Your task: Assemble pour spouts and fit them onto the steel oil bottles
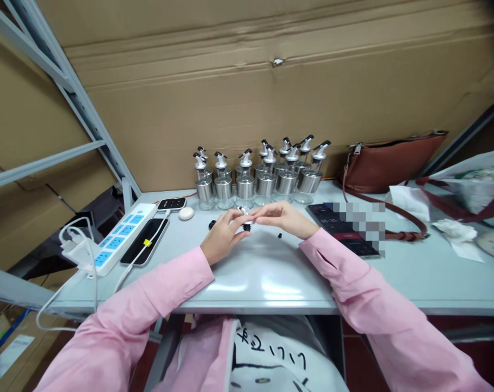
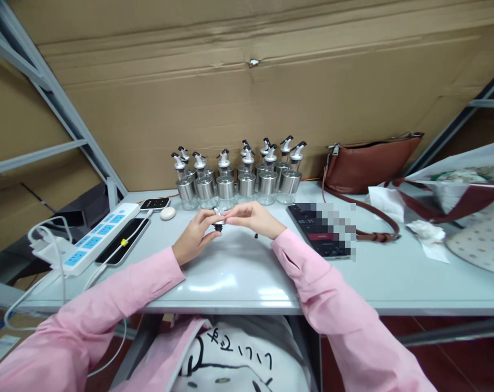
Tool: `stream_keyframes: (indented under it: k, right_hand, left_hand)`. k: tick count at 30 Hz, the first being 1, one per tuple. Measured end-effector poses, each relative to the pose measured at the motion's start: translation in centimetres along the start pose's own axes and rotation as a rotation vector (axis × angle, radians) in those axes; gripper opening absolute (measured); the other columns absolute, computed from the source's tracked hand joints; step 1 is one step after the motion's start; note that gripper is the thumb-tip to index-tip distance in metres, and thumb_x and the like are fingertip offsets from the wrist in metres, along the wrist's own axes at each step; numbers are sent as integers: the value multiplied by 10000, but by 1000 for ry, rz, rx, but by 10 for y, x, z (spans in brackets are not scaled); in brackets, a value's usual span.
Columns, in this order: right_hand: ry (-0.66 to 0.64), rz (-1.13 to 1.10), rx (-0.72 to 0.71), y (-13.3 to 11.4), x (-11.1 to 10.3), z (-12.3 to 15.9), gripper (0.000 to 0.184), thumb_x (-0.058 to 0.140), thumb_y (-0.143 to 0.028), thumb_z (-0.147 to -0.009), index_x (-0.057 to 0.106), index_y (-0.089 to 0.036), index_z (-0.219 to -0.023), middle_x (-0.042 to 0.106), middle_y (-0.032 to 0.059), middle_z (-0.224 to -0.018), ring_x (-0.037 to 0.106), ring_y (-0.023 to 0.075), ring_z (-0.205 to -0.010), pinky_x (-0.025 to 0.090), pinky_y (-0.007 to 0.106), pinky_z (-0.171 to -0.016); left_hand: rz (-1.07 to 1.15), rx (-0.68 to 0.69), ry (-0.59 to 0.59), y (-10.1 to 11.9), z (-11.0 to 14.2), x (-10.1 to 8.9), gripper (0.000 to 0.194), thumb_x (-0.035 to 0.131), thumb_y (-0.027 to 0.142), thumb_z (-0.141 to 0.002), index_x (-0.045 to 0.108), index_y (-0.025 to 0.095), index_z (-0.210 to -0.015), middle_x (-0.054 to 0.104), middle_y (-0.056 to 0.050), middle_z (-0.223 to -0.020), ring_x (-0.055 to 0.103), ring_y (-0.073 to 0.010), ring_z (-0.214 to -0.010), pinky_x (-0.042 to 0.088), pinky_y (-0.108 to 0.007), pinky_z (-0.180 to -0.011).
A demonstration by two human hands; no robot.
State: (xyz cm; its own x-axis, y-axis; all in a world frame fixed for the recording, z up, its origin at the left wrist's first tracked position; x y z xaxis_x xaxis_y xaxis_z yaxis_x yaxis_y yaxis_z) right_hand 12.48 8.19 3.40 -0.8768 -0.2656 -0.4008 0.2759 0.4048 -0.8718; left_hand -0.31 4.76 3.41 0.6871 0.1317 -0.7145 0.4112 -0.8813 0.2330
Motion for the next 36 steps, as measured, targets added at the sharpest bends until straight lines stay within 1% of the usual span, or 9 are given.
stream_keyframes:
  k: [3, 7, 11, 16, 20, 24, 29, 33, 36]
  right_hand:
    - [91, 226, 58, 11, -22, -1, 287, 574, -408, -792, 692, -153, -849, 727, 87, -934, 656, 226, -908, 489, 360, -816]
    - [189, 575, 203, 37, -45, -1, 185, 594, -283, -827, 670, -129, -898, 687, 101, -957, 612, 231, -951, 440, 434, -895]
    - [129, 785, 333, 62, -46, 0, 234, 555, -308, -880, 599, -144, -1042, 617, 68, -1077, 594, 190, -976, 486, 416, -857]
    - [74, 845, 415, 75, -42, 1, 246, 533, -310, -895, 584, -154, -1078, 606, 71, -1095, 604, 178, -941, 512, 382, -815]
    - [117, 801, 436, 74, -45, 2, 246, 533, -310, -895, 583, -154, -1078, 609, 69, -1084, 608, 173, -924, 517, 373, -801]
    - [220, 685, 393, 65, -50, 3, 225, 536, -306, -893, 594, -147, -1042, 618, 62, -1051, 609, 167, -908, 516, 368, -795]
    - [349, 386, 242, 43, -49, 1, 173, 626, -295, -820, 591, -126, -807, 661, 38, -840, 634, 149, -785, 514, 334, -755]
    - [358, 91, 96, 20, -36, -1, 308, 700, -429, -697, 542, -165, -720, 677, 40, -727, 637, 152, -663, 506, 285, -622]
    - [340, -59, 18, 3, -25, 0, 382, 736, -498, -609, 565, -173, -714, 645, 13, -637, 577, 127, -555, 454, 262, -519]
  left_hand:
    - [-7, -16, -31, -1, -1, 3, 278, 410, 354, -940, 480, 237, -1182, 475, -72, -1034, 527, -211, -980, 470, -379, -874]
    - [-8, -41, -44, -2, 0, 3, 269, 418, 344, -936, 472, 221, -1169, 449, -77, -1038, 524, -211, -974, 475, -381, -880]
    - [-4, -62, -48, -3, 0, 4, 237, 450, 316, -922, 480, 215, -1134, 440, -70, -1013, 520, -205, -940, 481, -378, -866]
    - [16, -73, -36, -3, 0, 3, 200, 468, 247, -900, 479, 195, -1092, 411, -64, -992, 516, -185, -908, 487, -351, -849]
    - [41, -52, -34, -1, 0, 5, 188, 473, 191, -881, 474, 202, -1070, 378, -55, -992, 517, -160, -886, 485, -324, -851]
    - [69, -20, -30, 4, 0, 3, 192, 454, 139, -867, 480, 201, -1046, 383, -60, -1004, 526, -150, -886, 480, -304, -846]
    - [91, 13, -5, 6, -1, 1, 248, 384, 62, -837, 441, 197, -1037, 467, -82, -1044, 528, -178, -1000, 455, -324, -876]
    - [99, -7, 46, 0, 2, 0, 346, 381, 48, -804, 362, 187, -1121, 507, -90, -1031, 537, -184, -981, 455, -341, -858]
    - [103, -41, 71, -5, 4, 0, 429, 402, 69, -797, 302, 181, -1199, 523, -88, -1023, 553, -177, -924, 464, -335, -831]
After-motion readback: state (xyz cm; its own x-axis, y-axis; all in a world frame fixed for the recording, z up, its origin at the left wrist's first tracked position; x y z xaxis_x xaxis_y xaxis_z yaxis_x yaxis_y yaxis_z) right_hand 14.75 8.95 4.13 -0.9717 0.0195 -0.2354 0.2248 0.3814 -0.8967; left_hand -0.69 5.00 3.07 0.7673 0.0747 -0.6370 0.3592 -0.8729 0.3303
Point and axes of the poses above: each hand's wrist, its own z-axis away from the middle knuckle, its own x-axis out of the palm, y = z × x, the point moved 8 cm from there along -z, towards the middle knuckle
